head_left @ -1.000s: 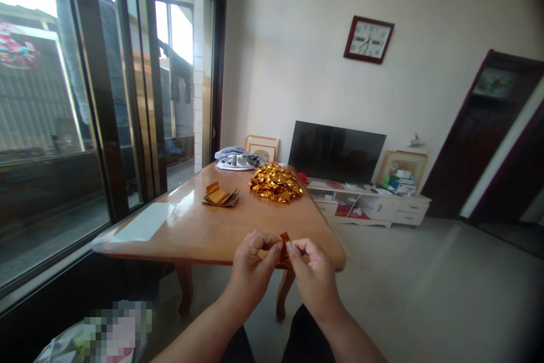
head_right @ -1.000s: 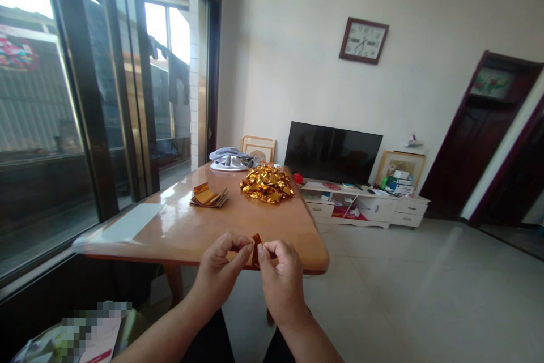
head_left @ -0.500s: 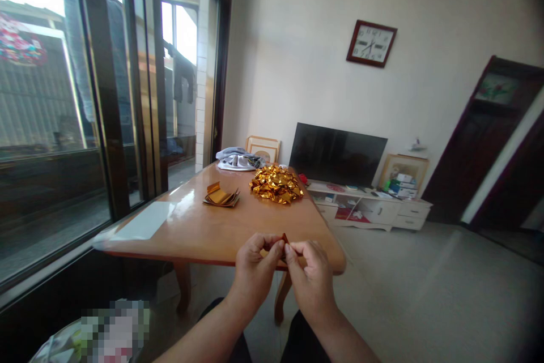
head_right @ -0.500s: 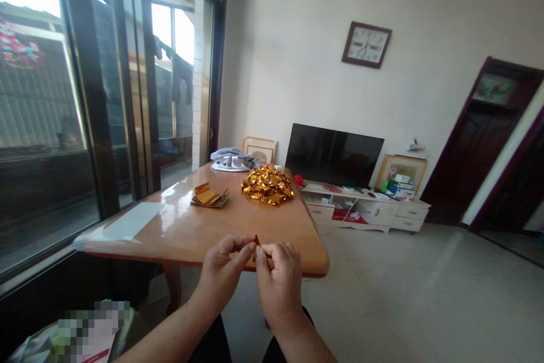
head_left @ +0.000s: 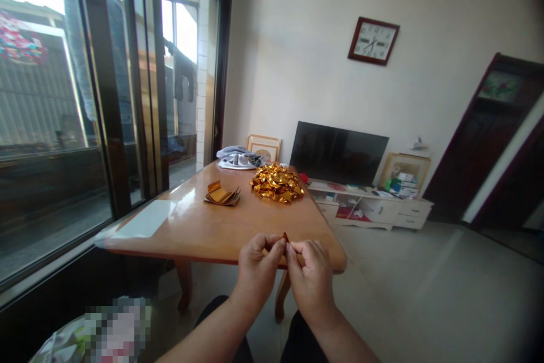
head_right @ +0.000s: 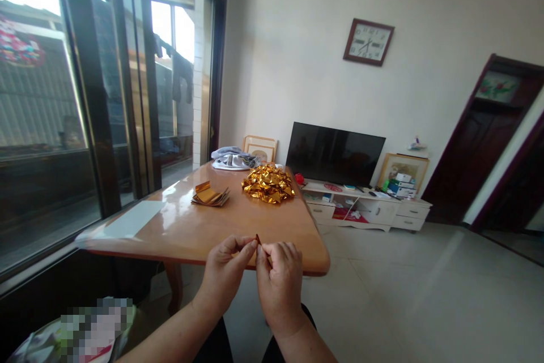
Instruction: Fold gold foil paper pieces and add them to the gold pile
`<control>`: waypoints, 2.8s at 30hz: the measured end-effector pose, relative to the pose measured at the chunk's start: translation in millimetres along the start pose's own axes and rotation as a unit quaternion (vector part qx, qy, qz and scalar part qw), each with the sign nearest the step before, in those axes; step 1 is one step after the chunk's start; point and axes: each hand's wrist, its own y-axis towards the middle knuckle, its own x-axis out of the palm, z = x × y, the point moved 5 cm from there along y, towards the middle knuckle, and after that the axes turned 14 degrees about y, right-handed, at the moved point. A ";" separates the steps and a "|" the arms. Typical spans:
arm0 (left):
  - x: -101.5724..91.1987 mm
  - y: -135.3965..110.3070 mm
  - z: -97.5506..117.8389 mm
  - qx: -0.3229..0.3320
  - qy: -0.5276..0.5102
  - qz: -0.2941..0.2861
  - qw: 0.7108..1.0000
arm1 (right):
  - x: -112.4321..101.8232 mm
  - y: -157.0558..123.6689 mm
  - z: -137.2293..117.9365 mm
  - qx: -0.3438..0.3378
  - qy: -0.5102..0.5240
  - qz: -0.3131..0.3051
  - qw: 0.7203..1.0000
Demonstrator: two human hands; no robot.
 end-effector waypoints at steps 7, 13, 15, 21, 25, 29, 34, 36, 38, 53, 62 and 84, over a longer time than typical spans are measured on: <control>4.9 1.0 -5.9 -0.030 -0.052 -0.008 0.998 | 1.8 -0.7 2.2 -0.001 0.007 0.000 1.000; 3.8 -0.1 -6.3 -0.020 -0.056 -0.007 0.998 | 1.3 -1.2 1.7 0.002 0.029 -0.002 1.000; 3.0 -0.6 -5.6 -0.016 -0.051 -0.008 0.999 | 1.9 -1.8 3.0 0.007 0.035 -0.005 0.999; 4.1 0.1 -4.1 -0.019 -0.066 -0.023 0.997 | 3.5 -2.6 5.7 0.015 0.048 -0.006 0.999; 6.5 0.8 -2.4 -0.042 -0.112 -0.034 0.992 | 3.6 -2.7 6.1 0.023 0.058 -0.007 0.998; 7.9 0.5 0.8 -0.066 -0.145 -0.055 0.986 | 3.6 -2.9 6.6 0.026 0.065 -0.005 0.998; 8.4 -0.6 4.6 -0.079 -0.175 -0.080 0.978 | 3.6 -3.1 6.2 0.036 0.073 -0.011 0.997; 8.4 -0.4 5.0 -0.094 -0.186 -0.084 0.974 | 3.8 -3.0 5.5 0.038 0.073 -0.014 0.997; 8.7 0.3 5.1 -0.109 -0.195 -0.089 0.971 | 3.9 -2.8 4.9 0.038 0.074 -0.016 0.996; 7.6 7.4 1.2 -0.136 -0.211 -0.127 0.960 | 6.6 -2.3 5.7 0.047 0.110 -0.034 0.992; -3.4 12.9 4.9 -0.113 -0.162 -0.176 0.964 | 9.3 -7.3 19.9 0.225 0.270 -0.050 0.935; -8.0 10.9 6.9 -0.096 -0.166 -0.247 0.950 | 18.2 -14.8 23.4 0.381 0.516 -0.063 0.765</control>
